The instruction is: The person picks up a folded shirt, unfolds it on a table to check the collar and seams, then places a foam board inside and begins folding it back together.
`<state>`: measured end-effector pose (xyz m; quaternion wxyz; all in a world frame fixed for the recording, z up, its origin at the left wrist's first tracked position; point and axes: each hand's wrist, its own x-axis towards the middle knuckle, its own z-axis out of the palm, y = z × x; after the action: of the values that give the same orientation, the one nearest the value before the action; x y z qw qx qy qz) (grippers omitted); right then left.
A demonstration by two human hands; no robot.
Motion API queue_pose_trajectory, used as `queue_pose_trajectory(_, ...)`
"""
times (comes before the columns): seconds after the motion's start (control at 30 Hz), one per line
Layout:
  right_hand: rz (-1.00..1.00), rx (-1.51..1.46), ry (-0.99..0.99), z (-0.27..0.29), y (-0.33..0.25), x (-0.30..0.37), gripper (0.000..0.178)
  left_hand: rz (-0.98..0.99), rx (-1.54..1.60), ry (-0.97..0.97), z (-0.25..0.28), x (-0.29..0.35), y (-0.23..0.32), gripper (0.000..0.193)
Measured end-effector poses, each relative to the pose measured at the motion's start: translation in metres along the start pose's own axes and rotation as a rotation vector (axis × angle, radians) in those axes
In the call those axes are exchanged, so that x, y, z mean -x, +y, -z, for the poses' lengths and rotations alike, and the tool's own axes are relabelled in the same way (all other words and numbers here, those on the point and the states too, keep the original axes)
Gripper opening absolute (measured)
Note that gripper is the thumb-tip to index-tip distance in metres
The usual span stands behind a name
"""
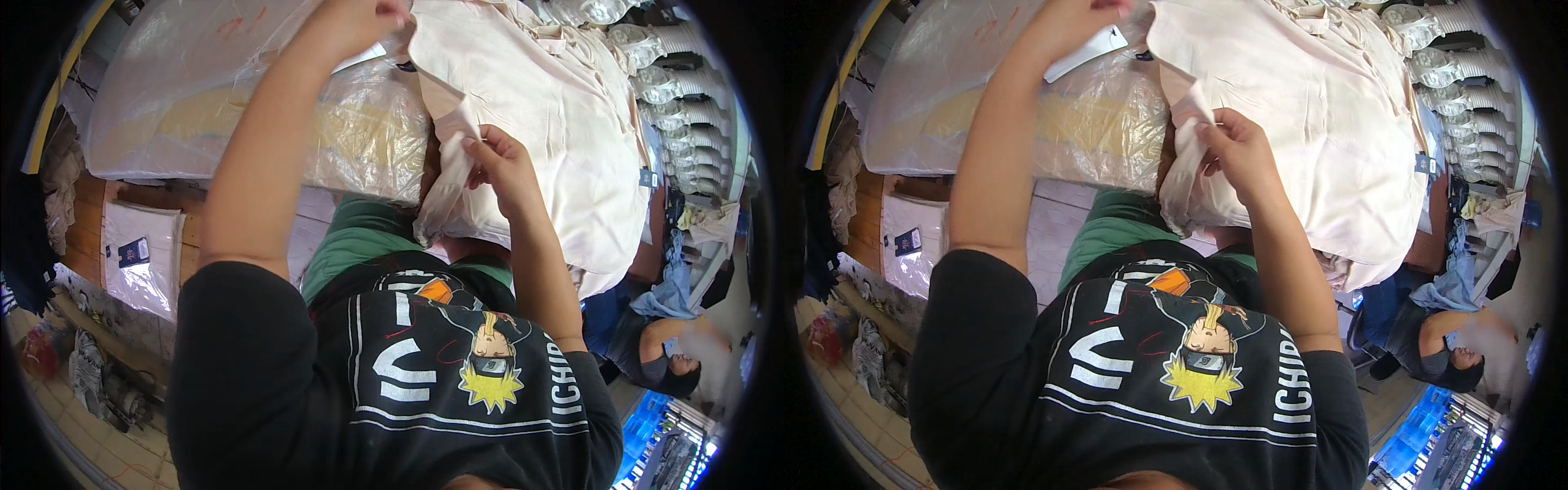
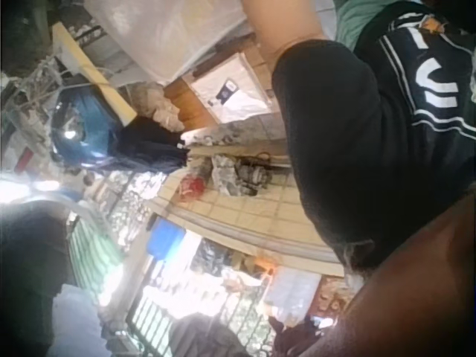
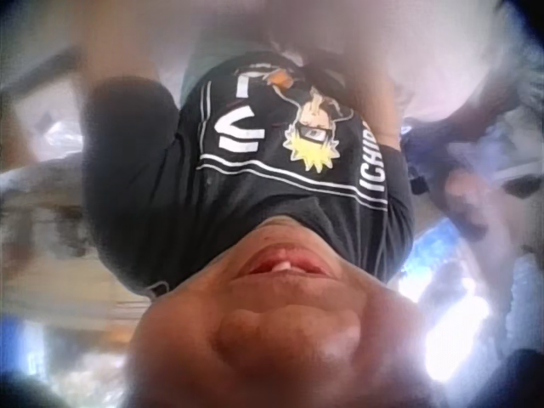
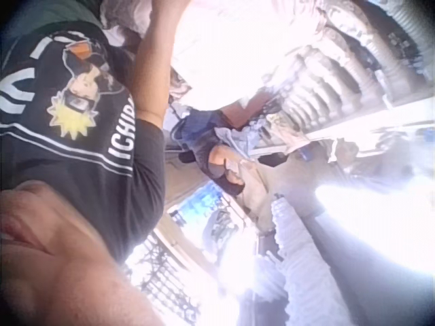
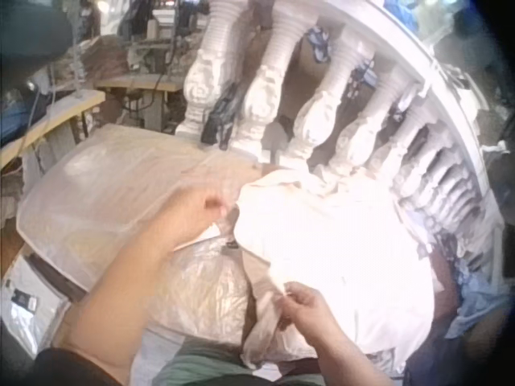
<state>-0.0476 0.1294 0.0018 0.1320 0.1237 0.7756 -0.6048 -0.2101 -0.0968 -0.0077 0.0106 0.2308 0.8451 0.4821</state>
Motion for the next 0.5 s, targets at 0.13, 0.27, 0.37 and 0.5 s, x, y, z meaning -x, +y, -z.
queue_pose_trajectory(0.13,-0.003,-0.114,0.012,0.005,-0.002,0.005,0.014,0.116,0.182,-0.414,-0.044,0.046,0.010,0.030)
queue_pose_trajectory(0.27,0.075,-0.073,0.026,-0.002,-0.011,0.005,0.014,-0.154,0.115,-0.290,-0.076,0.059,0.020,0.035)
queue_pose_trajectory(0.37,0.132,0.003,0.062,-0.005,-0.018,0.006,0.015,-0.112,0.022,-0.384,-0.080,0.049,0.024,0.036)
queue_pose_trajectory(0.5,0.198,0.057,0.115,-0.003,-0.028,0.010,0.016,-0.236,0.154,-0.295,-0.084,0.035,0.013,0.029)
